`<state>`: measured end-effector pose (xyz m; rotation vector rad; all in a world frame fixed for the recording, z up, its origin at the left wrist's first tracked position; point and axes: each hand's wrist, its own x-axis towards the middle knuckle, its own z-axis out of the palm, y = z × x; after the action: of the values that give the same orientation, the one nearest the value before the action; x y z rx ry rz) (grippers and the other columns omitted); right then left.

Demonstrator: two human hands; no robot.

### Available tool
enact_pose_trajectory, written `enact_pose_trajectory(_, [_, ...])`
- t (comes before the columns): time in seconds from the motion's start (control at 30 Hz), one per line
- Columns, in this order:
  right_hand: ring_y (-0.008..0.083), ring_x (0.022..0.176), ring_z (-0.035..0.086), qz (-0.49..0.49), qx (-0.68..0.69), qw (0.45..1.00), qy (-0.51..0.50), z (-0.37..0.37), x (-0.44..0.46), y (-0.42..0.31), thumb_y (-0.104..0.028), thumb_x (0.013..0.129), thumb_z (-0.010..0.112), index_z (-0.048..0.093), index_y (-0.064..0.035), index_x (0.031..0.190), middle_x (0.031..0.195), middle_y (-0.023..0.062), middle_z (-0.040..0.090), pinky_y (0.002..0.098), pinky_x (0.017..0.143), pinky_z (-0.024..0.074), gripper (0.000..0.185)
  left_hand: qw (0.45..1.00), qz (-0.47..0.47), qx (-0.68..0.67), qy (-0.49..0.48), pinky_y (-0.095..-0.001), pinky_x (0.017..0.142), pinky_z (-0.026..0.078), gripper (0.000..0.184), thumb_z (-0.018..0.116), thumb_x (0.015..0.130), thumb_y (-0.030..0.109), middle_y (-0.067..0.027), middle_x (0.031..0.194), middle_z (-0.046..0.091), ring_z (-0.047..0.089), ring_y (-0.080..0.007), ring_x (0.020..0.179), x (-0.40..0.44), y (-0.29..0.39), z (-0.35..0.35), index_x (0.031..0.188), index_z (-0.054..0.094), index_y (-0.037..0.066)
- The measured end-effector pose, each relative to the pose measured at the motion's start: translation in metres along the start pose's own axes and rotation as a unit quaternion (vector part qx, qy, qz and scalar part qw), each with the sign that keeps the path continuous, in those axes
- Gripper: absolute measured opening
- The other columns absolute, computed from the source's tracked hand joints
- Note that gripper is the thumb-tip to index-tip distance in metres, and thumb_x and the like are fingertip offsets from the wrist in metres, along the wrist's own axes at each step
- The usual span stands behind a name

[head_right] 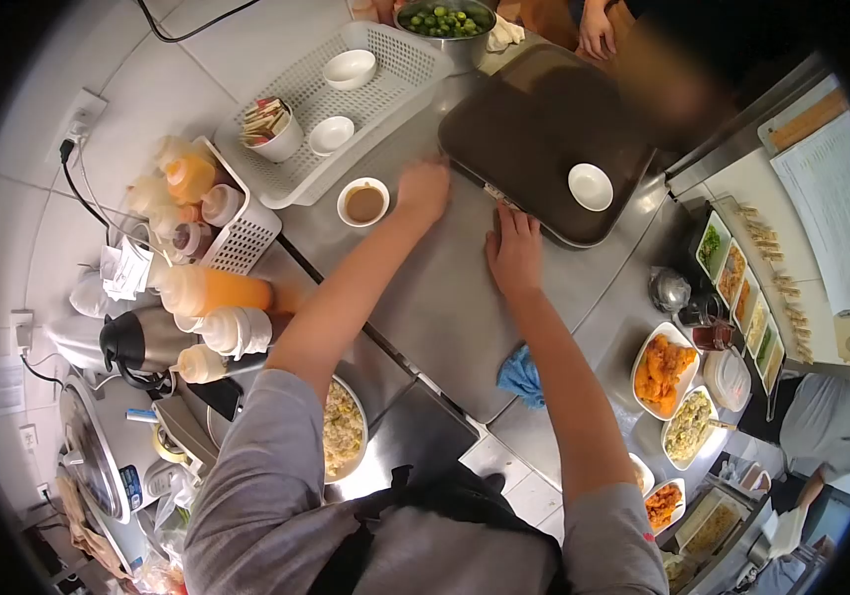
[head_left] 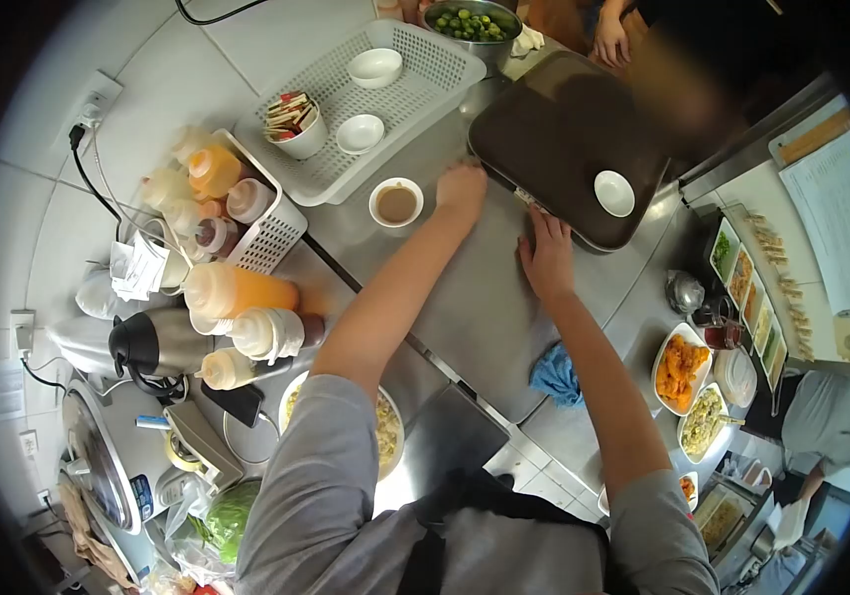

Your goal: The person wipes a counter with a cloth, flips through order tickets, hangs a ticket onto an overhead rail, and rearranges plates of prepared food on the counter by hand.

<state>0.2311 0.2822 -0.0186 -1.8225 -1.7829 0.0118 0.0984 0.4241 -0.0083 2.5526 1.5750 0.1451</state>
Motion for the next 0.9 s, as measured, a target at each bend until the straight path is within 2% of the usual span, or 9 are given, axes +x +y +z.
enact_pose_trajectory(0.07, [0.0349, 0.104, 0.048, 0.002, -0.034, 0.999, -0.032, -0.003, 0.001, 0.005, -0.011, 0.078, 0.060, 0.047, -0.0002, 0.122, 0.106, 0.0167, 0.050, 0.0433, 0.090, 0.0413, 0.048, 0.997, 0.013, -0.049, -0.061, -0.0372, 0.079, 0.050, 0.021, 0.057, 0.078, 0.009, -0.0148, 0.103, 0.063, 0.061, -0.0271, 0.099, -0.016, 0.011, -0.010, 0.098, 0.062, 0.003])
enact_pose_trajectory(0.17, [0.0335, 0.102, 0.048, 0.021, -0.033, 0.998, -0.057, -0.010, -0.002, 0.011, -0.010, 0.076, 0.061, 0.050, -0.0020, 0.121, 0.105, 0.0151, 0.051, 0.0435, 0.087, 0.0428, 0.046, 0.991, 0.102, -0.052, -0.069, -0.0387, 0.076, 0.051, 0.034, 0.066, 0.074, 0.016, -0.0124, 0.085, 0.066, 0.064, -0.0285, 0.086, -0.036, 0.015, -0.013, 0.104, 0.059, 0.003])
enact_pose_trajectory(0.27, [0.0328, 0.103, 0.048, 0.012, -0.061, 0.995, -0.075, -0.013, -0.012, 0.018, -0.009, 0.075, 0.061, 0.050, -0.0040, 0.120, 0.107, 0.0130, 0.051, 0.0428, 0.086, 0.0438, 0.046, 0.960, 0.068, -0.223, -0.156, -0.0378, 0.087, 0.048, 0.050, 0.077, 0.057, 0.015, -0.0156, 0.103, 0.064, 0.060, -0.0294, 0.100, -0.052, 0.020, -0.034, 0.104, 0.062, 0.007])
enact_pose_trajectory(0.37, [0.0329, 0.104, 0.048, -0.001, -0.050, 0.997, -0.063, -0.026, -0.019, 0.013, -0.009, 0.075, 0.061, 0.053, -0.0054, 0.116, 0.109, 0.0120, 0.051, 0.0424, 0.087, 0.0439, 0.042, 0.933, 0.080, -0.270, -0.223, -0.0385, 0.091, 0.046, 0.069, 0.082, 0.048, 0.020, -0.0162, 0.109, 0.061, 0.058, -0.0302, 0.104, -0.043, 0.011, -0.012, 0.112, 0.060, 0.007])
enact_pose_trajectory(0.47, [0.0318, 0.106, 0.048, -0.052, -0.011, 0.999, 0.001, -0.023, -0.011, 0.013, -0.010, 0.075, 0.061, 0.057, -0.0063, 0.109, 0.113, 0.0108, 0.051, 0.0417, 0.088, 0.0439, 0.034, 0.968, 0.116, -0.219, -0.037, -0.0368, 0.081, 0.049, 0.075, 0.081, 0.054, 0.023, -0.0131, 0.103, 0.064, 0.062, -0.0283, 0.093, -0.047, 0.014, 0.011, 0.123, 0.053, 0.010])
enact_pose_trajectory(0.6, [0.0313, 0.101, 0.051, -0.010, -0.030, 0.998, -0.054, -0.006, -0.001, 0.023, -0.012, 0.075, 0.062, 0.062, -0.0066, 0.096, 0.106, 0.0112, 0.055, 0.0405, 0.088, 0.0443, 0.021, 0.968, 0.129, -0.198, -0.085, -0.0389, 0.083, 0.048, 0.068, 0.077, 0.059, 0.021, -0.0152, 0.109, 0.059, 0.059, -0.0319, 0.097, -0.055, 0.027, -0.006, 0.123, 0.054, 0.014])
enact_pose_trajectory(0.77, [0.0320, 0.091, 0.057, 0.016, 0.000, 1.000, -0.002, -0.017, -0.015, 0.033, -0.014, 0.074, 0.063, 0.066, -0.0060, 0.082, 0.089, 0.0117, 0.060, 0.0409, 0.084, 0.0464, 0.011, 0.974, 0.137, -0.146, -0.107, -0.0422, 0.083, 0.048, 0.049, 0.069, 0.068, 0.015, -0.0155, 0.103, 0.058, 0.058, -0.0343, 0.095, -0.083, 0.045, -0.007, 0.117, 0.059, 0.019])
enact_pose_trajectory(0.8, [0.0320, 0.091, 0.058, 0.027, 0.010, 1.000, 0.002, -0.015, -0.017, 0.037, -0.014, 0.073, 0.063, 0.066, -0.0066, 0.078, 0.087, 0.0120, 0.061, 0.0417, 0.080, 0.0479, 0.009, 0.973, 0.148, -0.143, -0.101, -0.0424, 0.083, 0.048, 0.048, 0.068, 0.070, 0.014, -0.0152, 0.102, 0.058, 0.058, -0.0341, 0.095, -0.089, 0.049, -0.009, 0.117, 0.059, 0.018])
enact_pose_trajectory(0.9, [0.0327, 0.092, 0.058, 0.101, 0.040, 0.993, -0.047, -0.034, -0.027, 0.026, -0.013, 0.072, 0.063, 0.066, -0.0068, 0.085, 0.086, 0.0128, 0.062, 0.0414, 0.079, 0.0489, 0.014, 0.973, 0.167, -0.132, -0.090, -0.0431, 0.082, 0.048, 0.046, 0.066, 0.071, 0.013, -0.0150, 0.101, 0.059, 0.058, -0.0341, 0.095, -0.103, 0.061, -0.013, 0.117, 0.057, 0.016])
